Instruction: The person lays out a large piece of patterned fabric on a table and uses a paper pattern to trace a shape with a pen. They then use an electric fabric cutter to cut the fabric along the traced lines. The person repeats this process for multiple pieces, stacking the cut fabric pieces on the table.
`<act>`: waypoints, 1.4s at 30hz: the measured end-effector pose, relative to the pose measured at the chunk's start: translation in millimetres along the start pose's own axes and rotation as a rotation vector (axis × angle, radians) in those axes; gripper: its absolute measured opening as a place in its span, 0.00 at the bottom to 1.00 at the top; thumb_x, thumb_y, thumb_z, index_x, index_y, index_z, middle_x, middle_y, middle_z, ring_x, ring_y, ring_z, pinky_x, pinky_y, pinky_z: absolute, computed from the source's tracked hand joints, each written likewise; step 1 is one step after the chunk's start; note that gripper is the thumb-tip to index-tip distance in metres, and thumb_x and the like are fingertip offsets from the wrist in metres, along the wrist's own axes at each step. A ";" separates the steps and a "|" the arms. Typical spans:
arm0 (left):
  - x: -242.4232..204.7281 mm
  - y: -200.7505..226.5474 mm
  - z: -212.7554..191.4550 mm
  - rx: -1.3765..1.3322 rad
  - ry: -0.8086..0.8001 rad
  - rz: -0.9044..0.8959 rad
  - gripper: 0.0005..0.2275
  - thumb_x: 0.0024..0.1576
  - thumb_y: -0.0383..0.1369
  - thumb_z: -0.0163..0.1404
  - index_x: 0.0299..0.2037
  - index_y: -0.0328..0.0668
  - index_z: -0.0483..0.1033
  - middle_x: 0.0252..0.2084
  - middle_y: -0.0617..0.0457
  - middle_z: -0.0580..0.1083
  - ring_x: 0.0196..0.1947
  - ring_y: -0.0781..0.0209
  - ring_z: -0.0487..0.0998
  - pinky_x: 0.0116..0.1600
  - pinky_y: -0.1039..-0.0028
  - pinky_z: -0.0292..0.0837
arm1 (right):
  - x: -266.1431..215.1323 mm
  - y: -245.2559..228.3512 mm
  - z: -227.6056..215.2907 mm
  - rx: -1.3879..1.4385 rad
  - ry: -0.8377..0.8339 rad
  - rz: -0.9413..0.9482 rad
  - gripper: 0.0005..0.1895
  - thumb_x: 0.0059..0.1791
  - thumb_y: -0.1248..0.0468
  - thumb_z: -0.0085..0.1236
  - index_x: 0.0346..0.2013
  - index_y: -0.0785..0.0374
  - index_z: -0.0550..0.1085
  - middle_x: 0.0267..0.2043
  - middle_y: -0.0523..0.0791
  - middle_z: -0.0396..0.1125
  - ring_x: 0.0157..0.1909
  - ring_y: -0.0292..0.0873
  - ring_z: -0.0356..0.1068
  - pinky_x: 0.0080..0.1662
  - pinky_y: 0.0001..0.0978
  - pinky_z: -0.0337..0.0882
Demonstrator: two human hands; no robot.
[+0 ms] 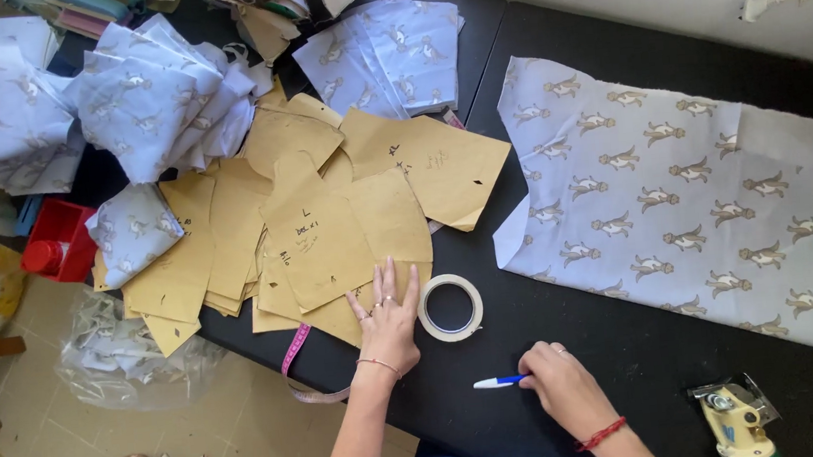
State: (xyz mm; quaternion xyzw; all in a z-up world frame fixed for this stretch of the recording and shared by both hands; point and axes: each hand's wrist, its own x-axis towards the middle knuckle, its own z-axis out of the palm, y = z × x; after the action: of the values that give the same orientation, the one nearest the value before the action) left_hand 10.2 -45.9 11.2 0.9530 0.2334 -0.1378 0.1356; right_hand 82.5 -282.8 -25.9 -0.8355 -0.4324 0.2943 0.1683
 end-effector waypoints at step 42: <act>57.0 167.4 -14.9 -1.980 0.310 -0.168 0.14 0.51 0.25 0.46 0.47 0.44 0.63 0.37 0.57 0.70 0.33 0.69 0.71 0.38 0.73 0.71 | -16.9 66.4 -128.0 1.140 0.851 0.584 0.20 0.40 0.65 0.54 0.43 0.66 0.59 0.37 0.48 0.66 0.22 0.27 0.53 0.23 0.14 0.55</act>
State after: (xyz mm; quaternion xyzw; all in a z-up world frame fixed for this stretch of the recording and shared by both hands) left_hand 142.5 -160.9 38.9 0.3994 0.3244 0.2348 0.8247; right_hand 197.9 -337.9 42.9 -0.7412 0.1265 0.1573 0.6402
